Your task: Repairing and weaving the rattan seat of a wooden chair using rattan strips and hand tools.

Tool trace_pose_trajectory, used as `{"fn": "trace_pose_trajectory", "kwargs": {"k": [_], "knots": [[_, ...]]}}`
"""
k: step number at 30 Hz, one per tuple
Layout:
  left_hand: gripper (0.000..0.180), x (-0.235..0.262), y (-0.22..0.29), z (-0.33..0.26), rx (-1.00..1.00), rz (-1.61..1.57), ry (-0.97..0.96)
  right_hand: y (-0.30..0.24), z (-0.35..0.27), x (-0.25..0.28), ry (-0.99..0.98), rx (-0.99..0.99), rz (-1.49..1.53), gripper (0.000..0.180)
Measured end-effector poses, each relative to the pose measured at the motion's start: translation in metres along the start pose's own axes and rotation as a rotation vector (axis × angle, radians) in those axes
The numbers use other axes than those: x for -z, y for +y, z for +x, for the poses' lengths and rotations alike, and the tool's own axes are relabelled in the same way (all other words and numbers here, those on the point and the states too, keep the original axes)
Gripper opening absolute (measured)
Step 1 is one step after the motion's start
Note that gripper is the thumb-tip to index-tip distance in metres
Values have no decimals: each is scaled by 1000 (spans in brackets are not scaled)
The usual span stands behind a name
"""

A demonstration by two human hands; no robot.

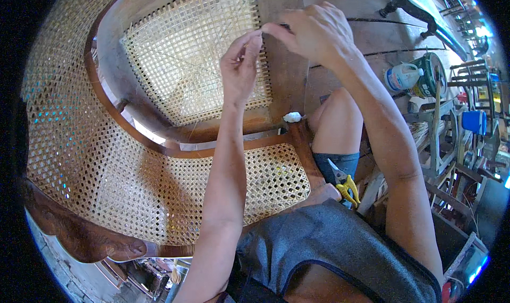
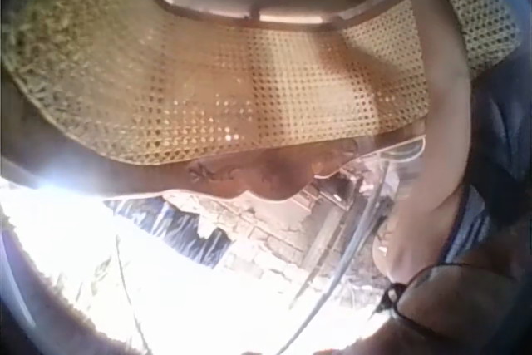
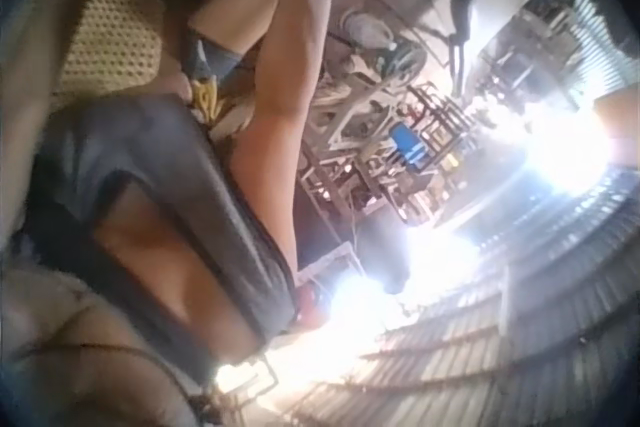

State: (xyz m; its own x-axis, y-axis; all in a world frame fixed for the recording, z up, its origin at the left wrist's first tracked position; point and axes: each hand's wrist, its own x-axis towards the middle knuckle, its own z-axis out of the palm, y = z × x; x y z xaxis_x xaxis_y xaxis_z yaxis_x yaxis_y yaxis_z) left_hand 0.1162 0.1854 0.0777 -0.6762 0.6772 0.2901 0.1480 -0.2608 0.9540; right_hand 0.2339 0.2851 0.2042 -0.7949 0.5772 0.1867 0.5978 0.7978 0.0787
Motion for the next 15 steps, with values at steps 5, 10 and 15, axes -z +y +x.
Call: {"fn": "trace_pose_trajectory", "kwargs": {"k": [5, 10, 15], "knots": [[10, 17, 0, 1, 180, -188, 121, -25, 8, -23, -193, -66, 80, 38], [10, 24, -15, -1, 232, 31, 168, -43, 13, -55, -223, -44, 105, 24], [6, 18, -23, -2, 192, 12, 287, -58, 20, -53, -280, 6, 72, 15]]}}
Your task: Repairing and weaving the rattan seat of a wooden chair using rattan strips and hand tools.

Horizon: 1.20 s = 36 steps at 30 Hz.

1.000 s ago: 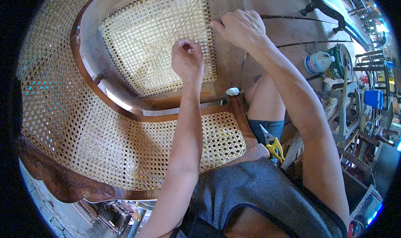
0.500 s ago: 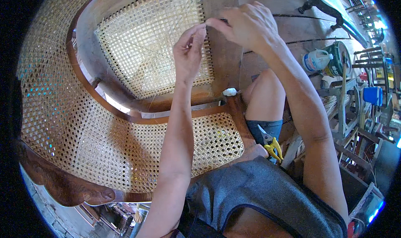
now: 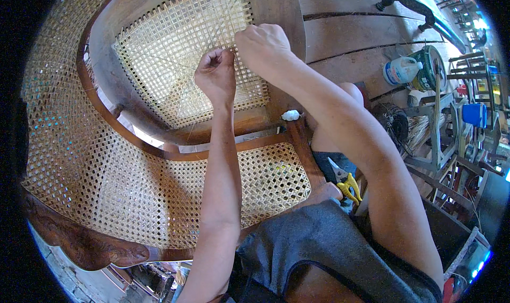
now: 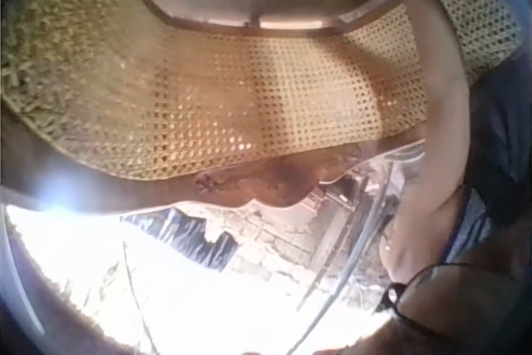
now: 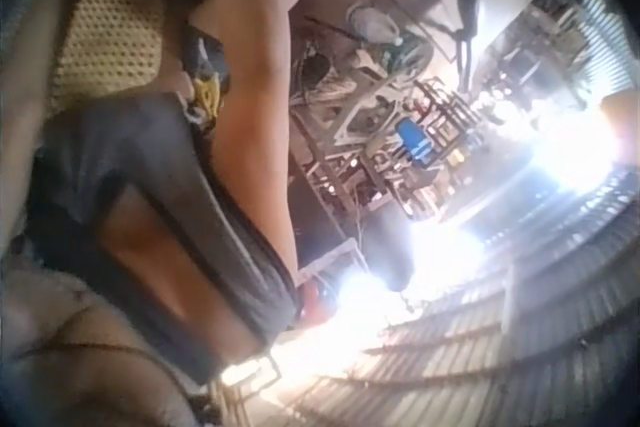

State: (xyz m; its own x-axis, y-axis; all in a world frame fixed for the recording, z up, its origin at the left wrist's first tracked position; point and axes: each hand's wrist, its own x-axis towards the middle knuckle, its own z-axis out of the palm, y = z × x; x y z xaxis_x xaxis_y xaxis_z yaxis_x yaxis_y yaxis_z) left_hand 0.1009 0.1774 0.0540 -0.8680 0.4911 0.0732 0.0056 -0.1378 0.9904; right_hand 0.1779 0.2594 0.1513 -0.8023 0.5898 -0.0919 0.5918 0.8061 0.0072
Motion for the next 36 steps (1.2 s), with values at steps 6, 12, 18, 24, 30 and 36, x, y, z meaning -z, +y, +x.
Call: {"fn": "trace_pose_trajectory", "kwargs": {"k": [6, 12, 18, 24, 30, 36], "knots": [[5, -3, 3, -2, -8, 60, 42, -6, 0, 5, 6, 21, -8, 13], [7, -4, 8, 1, -61, 238, -26, 0, -1, 10, -14, 6, 23, 14], [13, -5, 0, 2, -295, 350, -83, 9, 3, 15, -67, -87, 33, 17], [14, -19, -11, -10, -236, 115, 1, 12, 3, 11, -78, -108, 82, 34], [14, -20, -12, -13, -339, 461, 27, 49, -4, 25, -8, -114, -3, 54], [14, -28, 2, -11, -248, 276, 40, 79, -17, 39, 198, -203, -42, 56]]}}
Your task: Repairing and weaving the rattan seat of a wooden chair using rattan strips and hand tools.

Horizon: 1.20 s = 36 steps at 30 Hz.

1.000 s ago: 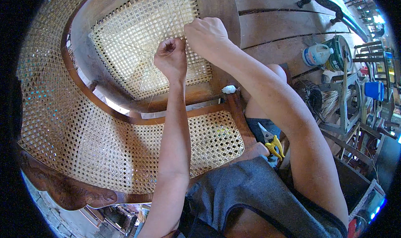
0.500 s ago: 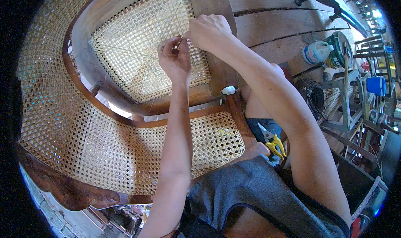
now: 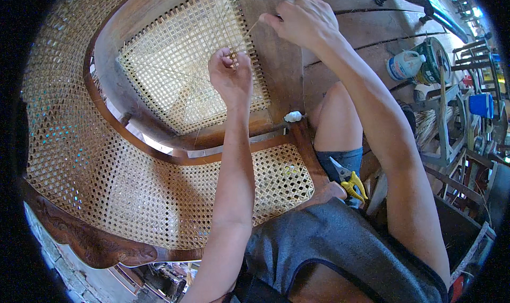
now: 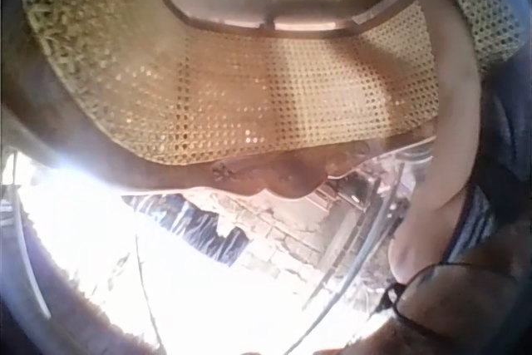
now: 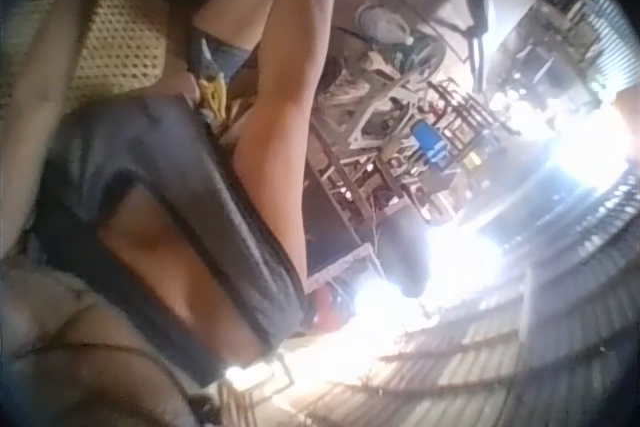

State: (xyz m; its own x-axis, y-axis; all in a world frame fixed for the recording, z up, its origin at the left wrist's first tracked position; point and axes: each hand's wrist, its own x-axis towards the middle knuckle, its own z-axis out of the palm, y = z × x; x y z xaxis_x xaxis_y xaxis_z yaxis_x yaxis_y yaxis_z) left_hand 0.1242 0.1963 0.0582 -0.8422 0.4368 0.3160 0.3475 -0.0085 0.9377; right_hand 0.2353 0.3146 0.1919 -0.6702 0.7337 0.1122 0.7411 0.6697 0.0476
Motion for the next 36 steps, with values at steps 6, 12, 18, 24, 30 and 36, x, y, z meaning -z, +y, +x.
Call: {"fn": "trace_pose_trajectory", "kwargs": {"k": [6, 12, 18, 24, 30, 36], "knots": [[14, 10, 19, 15, 36, -463, -359, -15, -24, 1, 45, 113, 92, 54], [11, 28, 2, 30, -146, -81, -262, -48, -9, -23, -68, 119, 134, 41], [12, 22, -25, 21, -121, -49, -244, -58, -6, -34, -87, 186, 80, 23], [9, 20, -16, 23, -83, 49, -233, -81, 7, -29, -312, 57, -75, 23], [11, 22, 2, 19, -149, 111, -214, -79, 0, -19, -55, 62, -13, 34], [17, 4, -18, 8, -273, 62, -102, -54, 4, -14, -204, 71, -21, 41]]}}
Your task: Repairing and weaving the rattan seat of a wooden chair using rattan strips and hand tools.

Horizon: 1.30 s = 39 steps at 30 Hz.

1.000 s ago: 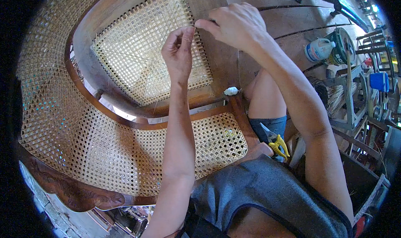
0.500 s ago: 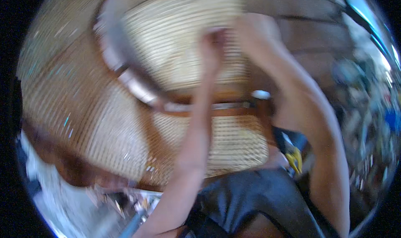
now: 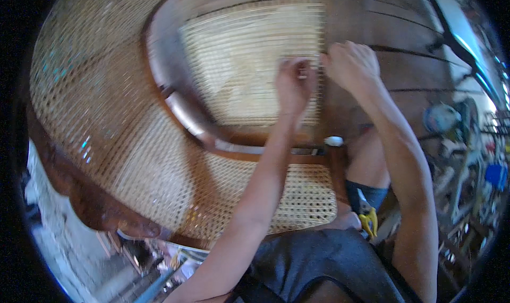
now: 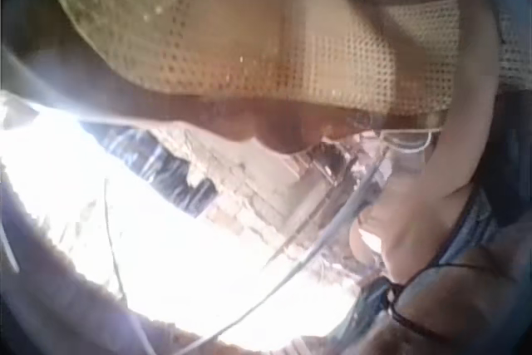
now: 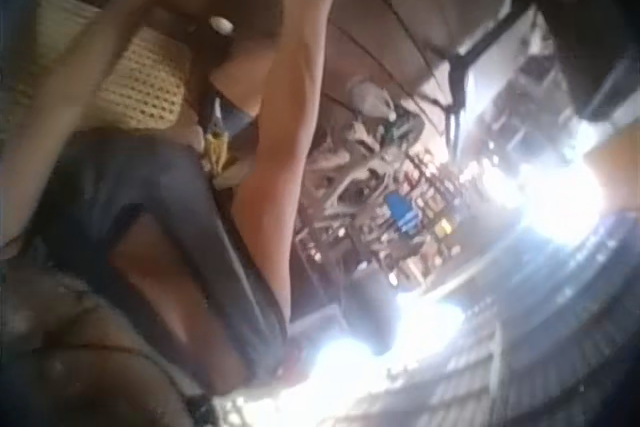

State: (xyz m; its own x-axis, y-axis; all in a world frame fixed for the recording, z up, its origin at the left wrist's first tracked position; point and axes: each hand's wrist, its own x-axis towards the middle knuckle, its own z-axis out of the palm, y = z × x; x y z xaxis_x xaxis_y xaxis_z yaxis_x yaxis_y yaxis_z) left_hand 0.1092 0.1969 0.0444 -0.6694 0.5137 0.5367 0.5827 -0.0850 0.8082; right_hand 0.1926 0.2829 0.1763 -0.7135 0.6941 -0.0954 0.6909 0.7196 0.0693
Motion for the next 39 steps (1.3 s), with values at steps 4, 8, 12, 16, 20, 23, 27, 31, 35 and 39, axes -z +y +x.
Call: {"fn": "trace_pose_trajectory", "kwargs": {"k": [4, 8, 12, 16, 20, 23, 27, 31, 35, 39], "knots": [[17, -2, 13, 5, 11, 68, 72, 34, -4, 20, 58, -97, -4, 43], [22, 3, 40, 12, 424, 123, -267, 44, -14, 25, 170, -33, 10, 46], [25, -2, 44, 22, 474, -731, -318, 41, -24, 21, 161, 28, 54, 45], [18, 3, 31, 19, 655, -788, -128, 29, -14, 8, 132, 57, 109, 33], [16, 3, 19, 16, 669, -752, -26, 19, -1, -7, 109, 135, 29, 25], [16, 0, 14, 13, 645, -791, -12, 11, 2, -10, 141, 107, 24, 18], [14, -2, 8, 12, 618, -872, 8, -12, 8, -2, 47, 187, 49, 17], [18, 0, 6, 10, 629, -867, 8, -11, 3, 9, 37, 155, -9, 17], [19, 0, 7, 8, 619, -827, -23, 6, -2, 7, 89, 102, -50, 15], [19, 1, 6, 8, 615, -807, -21, 6, 1, 0, 78, 130, -23, 16]]}}
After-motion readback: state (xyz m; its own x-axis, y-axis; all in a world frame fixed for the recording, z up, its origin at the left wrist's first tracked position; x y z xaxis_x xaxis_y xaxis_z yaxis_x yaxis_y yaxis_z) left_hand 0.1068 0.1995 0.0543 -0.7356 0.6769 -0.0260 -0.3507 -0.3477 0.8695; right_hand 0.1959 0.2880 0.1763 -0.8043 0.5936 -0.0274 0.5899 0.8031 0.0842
